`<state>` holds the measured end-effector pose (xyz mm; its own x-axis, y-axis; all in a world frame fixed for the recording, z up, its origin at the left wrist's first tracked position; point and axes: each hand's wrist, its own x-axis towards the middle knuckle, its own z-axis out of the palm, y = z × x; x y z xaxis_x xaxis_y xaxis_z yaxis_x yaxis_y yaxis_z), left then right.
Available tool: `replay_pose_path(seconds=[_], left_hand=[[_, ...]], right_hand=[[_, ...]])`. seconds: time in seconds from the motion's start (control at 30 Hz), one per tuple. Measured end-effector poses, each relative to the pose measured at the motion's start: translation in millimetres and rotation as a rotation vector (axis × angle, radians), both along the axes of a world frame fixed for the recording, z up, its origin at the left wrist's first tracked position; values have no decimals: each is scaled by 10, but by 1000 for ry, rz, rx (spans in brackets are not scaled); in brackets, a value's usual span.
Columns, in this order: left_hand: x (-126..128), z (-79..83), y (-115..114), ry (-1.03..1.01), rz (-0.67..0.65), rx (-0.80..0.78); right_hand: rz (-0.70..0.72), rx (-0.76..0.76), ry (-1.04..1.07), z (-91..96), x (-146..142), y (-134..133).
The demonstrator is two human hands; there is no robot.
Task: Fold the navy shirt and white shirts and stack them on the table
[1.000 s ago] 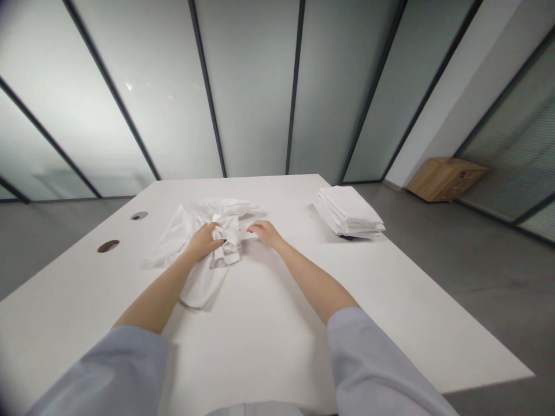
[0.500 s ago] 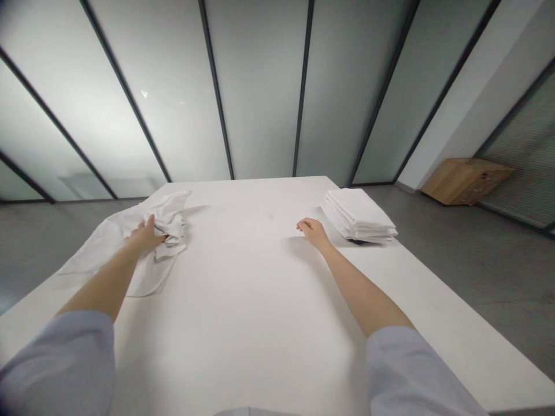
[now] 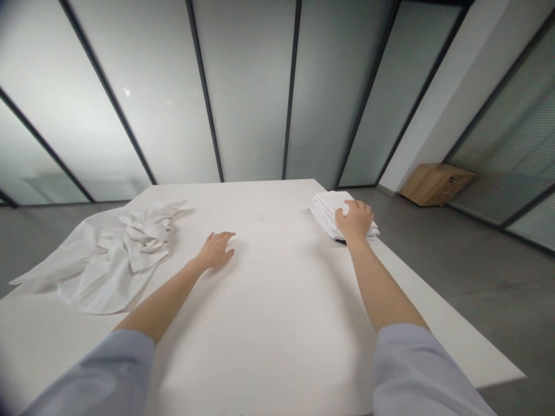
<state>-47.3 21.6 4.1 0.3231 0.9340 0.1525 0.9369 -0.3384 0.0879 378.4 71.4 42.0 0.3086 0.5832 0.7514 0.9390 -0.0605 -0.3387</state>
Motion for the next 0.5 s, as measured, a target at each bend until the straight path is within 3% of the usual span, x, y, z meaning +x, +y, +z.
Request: replay_pose_path(seconds=[0.13, 0.23, 0.3, 0.4, 0.5], left_hand=[[114, -268, 64, -97, -11, 1], [86, -355, 89, -192, -31, 25], [67, -369, 88, -231, -47, 18], [68, -364, 79, -241, -34, 14], [87, -364, 78, -244, -25, 13]], right_hand=[[-92, -380, -24, -83, 114, 11], [-104, -488, 20, -82, 135, 47], [-134, -469, 91, -29, 131, 90], [-143, -320, 191, 110, 55, 168], [3, -120, 294, 266, -179, 220]])
